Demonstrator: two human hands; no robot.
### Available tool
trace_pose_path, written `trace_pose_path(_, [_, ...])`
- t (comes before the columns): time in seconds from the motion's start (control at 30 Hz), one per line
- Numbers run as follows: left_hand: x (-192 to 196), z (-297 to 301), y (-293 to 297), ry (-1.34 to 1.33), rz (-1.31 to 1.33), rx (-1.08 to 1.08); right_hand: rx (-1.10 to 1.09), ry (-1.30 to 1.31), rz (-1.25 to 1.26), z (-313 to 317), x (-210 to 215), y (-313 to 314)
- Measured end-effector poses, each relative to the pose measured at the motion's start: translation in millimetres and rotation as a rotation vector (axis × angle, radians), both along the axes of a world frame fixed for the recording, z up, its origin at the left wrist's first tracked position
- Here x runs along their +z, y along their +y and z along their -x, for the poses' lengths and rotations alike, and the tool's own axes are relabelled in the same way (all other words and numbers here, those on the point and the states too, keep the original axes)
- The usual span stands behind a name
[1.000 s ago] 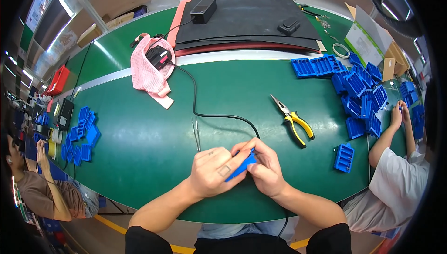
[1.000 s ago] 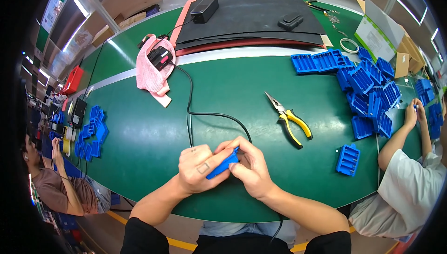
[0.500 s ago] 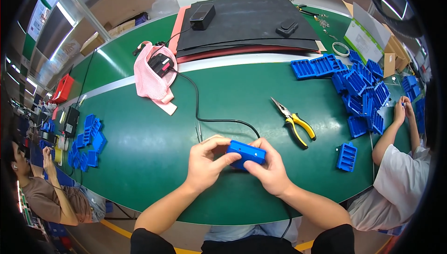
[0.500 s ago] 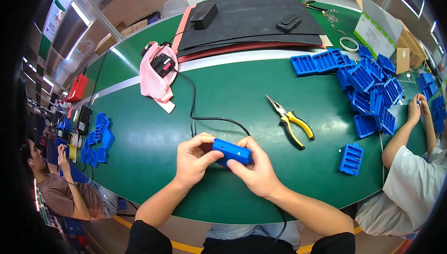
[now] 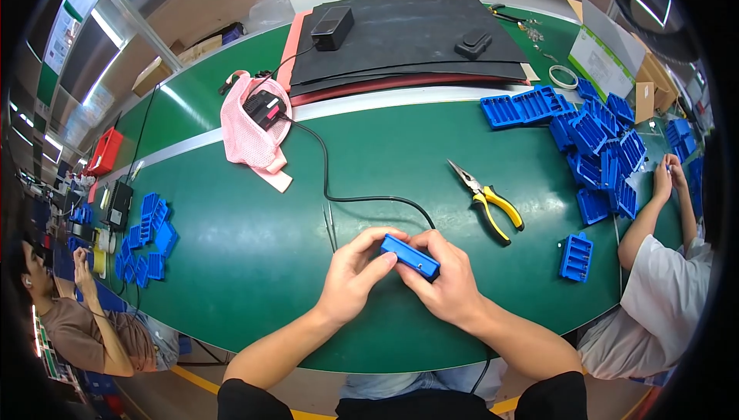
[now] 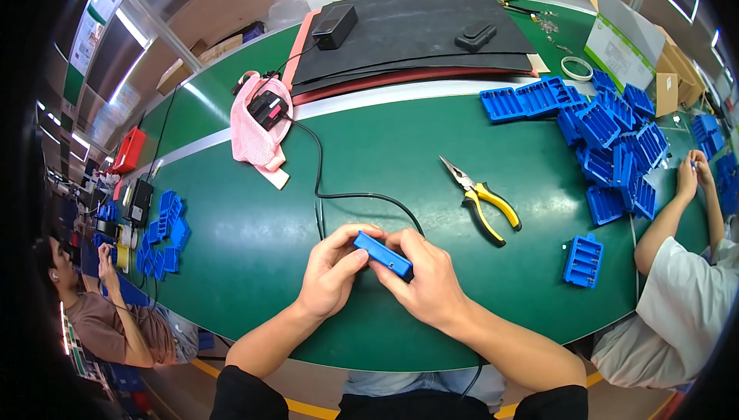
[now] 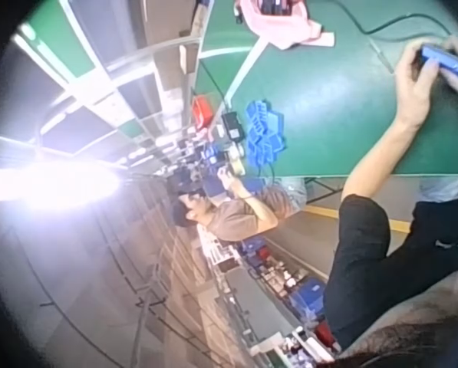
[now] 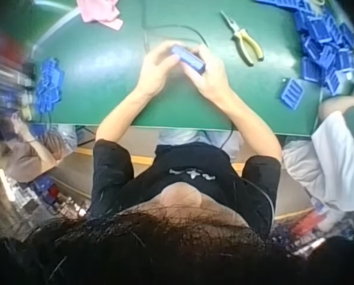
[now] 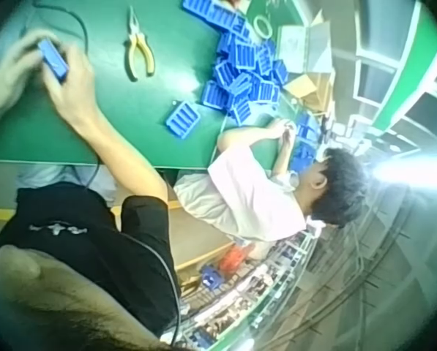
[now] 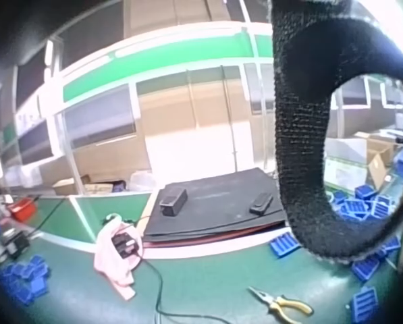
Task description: Soldering electrical wires into blue plastic housings on an assembly line.
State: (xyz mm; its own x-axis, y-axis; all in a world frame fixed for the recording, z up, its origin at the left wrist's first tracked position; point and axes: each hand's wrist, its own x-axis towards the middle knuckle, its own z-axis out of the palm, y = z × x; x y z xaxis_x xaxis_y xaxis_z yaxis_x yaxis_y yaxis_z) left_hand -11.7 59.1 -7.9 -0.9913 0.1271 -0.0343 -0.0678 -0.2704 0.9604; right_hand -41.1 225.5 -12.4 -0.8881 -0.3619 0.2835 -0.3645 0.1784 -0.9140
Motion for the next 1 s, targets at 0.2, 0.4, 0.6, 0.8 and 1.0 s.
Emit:
trace_pose_path(0.2, [-2,-2,4,0.024,-0.049,-0.011,0.048,0.183,-0.012,2,-2,0])
trace_pose_path(0.4, [-4,-1,5,0.006,-0.19,-0.066,0.045,0.228,-0.052,0,0,2])
trace_pose_path(0.6, [-6,-2,5,0.035,-0.177,-0.066,0.044,0.25,-0.033,0,0,1])
trace_pose_path(0.8, [-6,-4,9,0.056,-0.174,-0.044,0.031,0.311,-0.053,0,-1,2])
trace_pose_path(1.0, [-4,-10,13,0.116,-0.197,-0.001,-0.016,0.52,-0.145,-3,2,2])
